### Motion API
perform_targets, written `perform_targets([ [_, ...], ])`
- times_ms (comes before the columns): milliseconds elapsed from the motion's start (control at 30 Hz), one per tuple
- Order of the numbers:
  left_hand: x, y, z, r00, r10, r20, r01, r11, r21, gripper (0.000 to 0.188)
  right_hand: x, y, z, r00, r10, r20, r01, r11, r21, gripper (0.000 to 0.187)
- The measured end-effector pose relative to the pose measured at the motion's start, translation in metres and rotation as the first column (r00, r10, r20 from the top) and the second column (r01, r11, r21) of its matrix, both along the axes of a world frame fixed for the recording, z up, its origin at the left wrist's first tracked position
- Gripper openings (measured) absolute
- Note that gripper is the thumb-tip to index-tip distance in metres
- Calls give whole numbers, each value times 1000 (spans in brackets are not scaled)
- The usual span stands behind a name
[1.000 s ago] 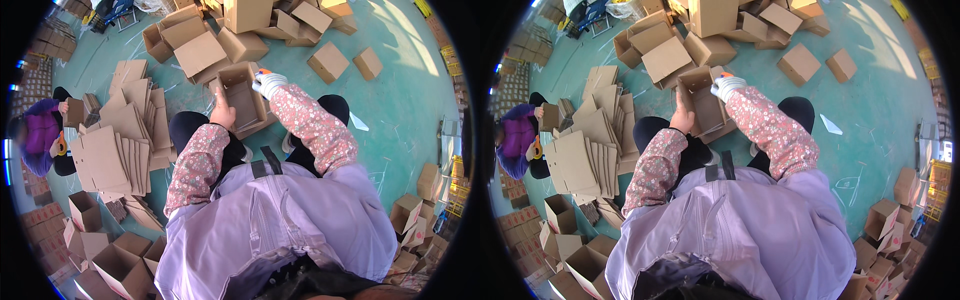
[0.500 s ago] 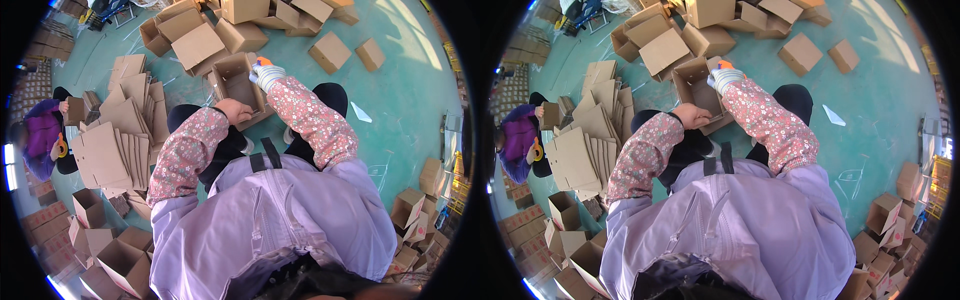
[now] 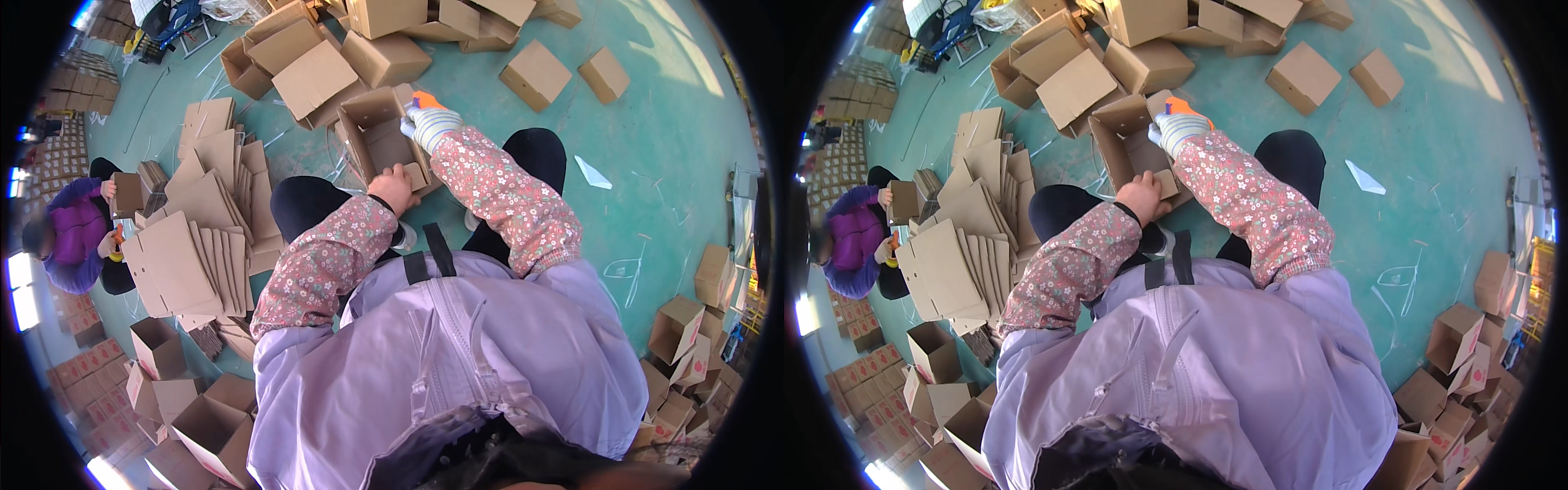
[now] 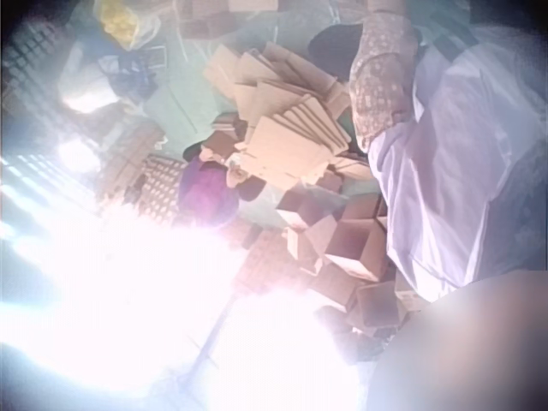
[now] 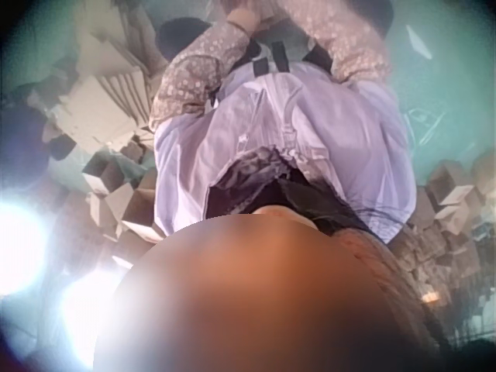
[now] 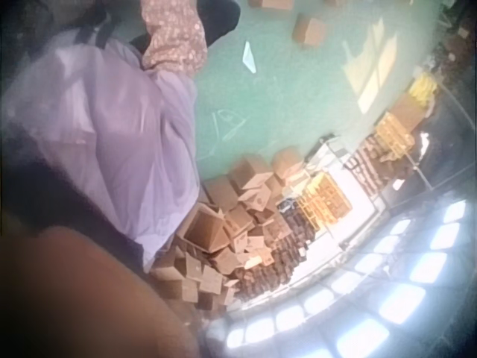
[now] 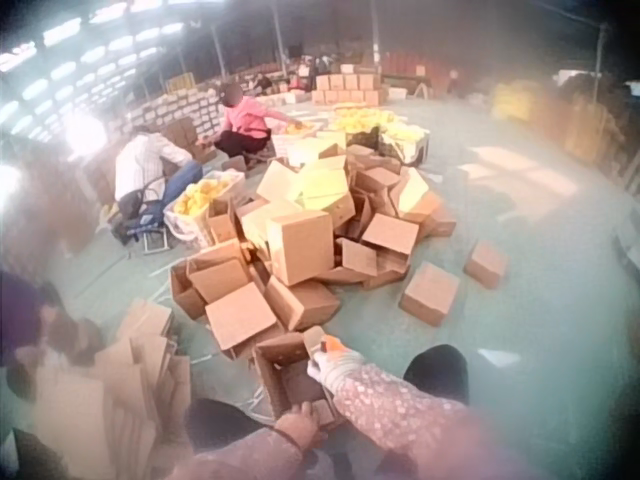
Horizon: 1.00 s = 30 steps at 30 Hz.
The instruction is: The person assembles flat cardboard boxes by folding flaps and secures them with a handheld tape dispenser. They repeatedly pick up flat sheets, fold them into boxes, and apply tape to close the seams, stacking finished boxes nearby.
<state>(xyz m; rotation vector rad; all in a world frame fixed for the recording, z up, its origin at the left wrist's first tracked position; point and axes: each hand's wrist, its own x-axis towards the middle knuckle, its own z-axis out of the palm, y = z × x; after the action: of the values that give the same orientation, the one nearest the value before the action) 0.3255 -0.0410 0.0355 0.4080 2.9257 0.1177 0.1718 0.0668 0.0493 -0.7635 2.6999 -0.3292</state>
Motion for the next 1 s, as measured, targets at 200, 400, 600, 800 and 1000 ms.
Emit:
perform_targets([
  [200, -26, 2, -3, 885, -16, 465, 13, 1000, 10, 29, 2, -3, -16, 996, -37, -82, 28, 994, -108, 33],
  [400, -82, -30, 42, 942, 288, -172, -265, 954, 142, 41, 15, -5, 9, 982, -78, -170, 70, 996, -56, 34],
  [600, -94, -41, 31, 905, 311, -291, -303, 950, 71, 43, 17, -2, 5, 951, -161, -262, 98, 967, -236, 32],
  [800, -97, -45, 21, 936, 348, -55, -342, 934, 101, 14, 19, -4, 5, 942, -74, -328, 4, 978, -207, 27],
  [1000, -135, -66, 16, 953, 265, -147, -286, 947, -147, 19, 23, -4, 11, 973, -133, -188, 114, 988, -107, 24],
])
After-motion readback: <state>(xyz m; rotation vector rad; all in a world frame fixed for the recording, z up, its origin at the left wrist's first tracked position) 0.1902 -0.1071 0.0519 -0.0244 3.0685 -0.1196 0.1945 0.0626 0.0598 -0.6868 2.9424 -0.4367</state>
